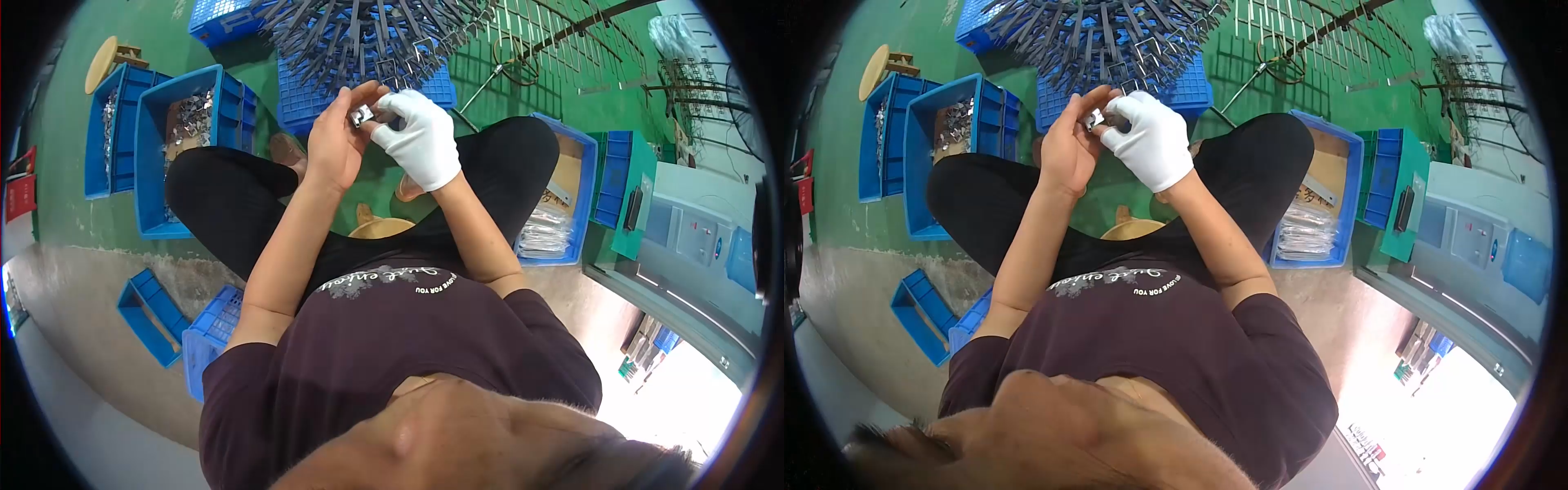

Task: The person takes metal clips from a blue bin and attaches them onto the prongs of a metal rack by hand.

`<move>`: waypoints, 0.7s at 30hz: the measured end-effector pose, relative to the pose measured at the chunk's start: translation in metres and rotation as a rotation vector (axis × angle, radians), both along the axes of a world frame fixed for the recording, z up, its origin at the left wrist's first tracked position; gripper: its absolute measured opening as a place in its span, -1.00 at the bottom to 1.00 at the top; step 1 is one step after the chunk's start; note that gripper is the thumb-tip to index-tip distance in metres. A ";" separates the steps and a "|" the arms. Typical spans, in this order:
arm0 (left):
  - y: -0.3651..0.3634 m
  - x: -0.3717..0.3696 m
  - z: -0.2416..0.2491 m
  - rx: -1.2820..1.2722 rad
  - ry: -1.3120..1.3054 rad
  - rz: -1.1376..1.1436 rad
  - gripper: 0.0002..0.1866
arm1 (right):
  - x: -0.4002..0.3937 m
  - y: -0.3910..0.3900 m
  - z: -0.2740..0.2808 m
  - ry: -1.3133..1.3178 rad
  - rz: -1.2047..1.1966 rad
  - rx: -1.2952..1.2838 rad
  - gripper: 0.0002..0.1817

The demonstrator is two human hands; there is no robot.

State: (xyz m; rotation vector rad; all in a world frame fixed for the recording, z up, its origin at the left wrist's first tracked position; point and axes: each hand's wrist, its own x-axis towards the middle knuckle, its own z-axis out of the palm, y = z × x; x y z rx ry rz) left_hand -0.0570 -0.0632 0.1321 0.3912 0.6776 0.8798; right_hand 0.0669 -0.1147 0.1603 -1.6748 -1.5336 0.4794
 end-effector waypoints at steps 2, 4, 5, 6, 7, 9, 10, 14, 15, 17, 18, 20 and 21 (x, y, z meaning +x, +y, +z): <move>0.001 0.000 -0.006 0.008 -0.049 -0.005 -0.55 | -0.002 0.000 -0.004 0.075 0.013 0.025 -0.84; 0.004 -0.006 -0.019 -0.080 -0.131 -0.077 -0.57 | -0.005 0.000 -0.011 0.229 0.013 0.031 -0.85; 0.006 -0.006 -0.025 -0.123 -0.172 -0.118 -0.58 | -0.005 0.001 -0.015 0.346 0.007 0.029 -0.86; 0.005 -0.004 -0.020 -0.151 -0.108 -0.079 -0.59 | -0.006 0.003 -0.018 0.460 0.000 0.029 -0.86; 0.001 -0.004 -0.012 -0.179 -0.045 -0.040 -0.59 | -0.007 0.004 -0.019 0.700 -0.041 0.002 -0.87; -0.001 -0.005 -0.007 -0.089 0.048 0.000 -0.67 | -0.006 0.002 -0.006 0.564 -0.085 0.040 -0.88; -0.003 -0.005 -0.006 0.000 0.118 -0.018 -0.68 | -0.005 0.002 0.000 0.498 -0.106 0.056 -0.88; 0.001 -0.005 0.003 0.185 0.212 -0.045 -0.72 | -0.002 0.004 0.008 0.204 -0.047 0.072 -0.92; 0.005 -0.008 0.002 0.210 0.197 -0.059 -0.73 | -0.002 0.004 0.013 0.194 -0.036 0.068 -0.91; 0.011 -0.009 0.004 0.227 0.196 -0.063 -0.75 | -0.001 0.004 0.015 0.231 -0.062 0.119 -0.91; 0.014 -0.008 0.009 0.218 0.209 -0.055 -0.76 | 0.000 0.005 0.016 0.250 -0.077 0.144 -0.90; 0.020 -0.007 0.021 0.244 0.263 -0.071 -0.76 | 0.004 0.006 0.022 0.227 -0.179 0.214 -0.90; 0.023 -0.006 0.027 0.278 0.302 -0.093 -0.77 | 0.008 0.009 0.025 0.151 -0.159 0.233 -0.91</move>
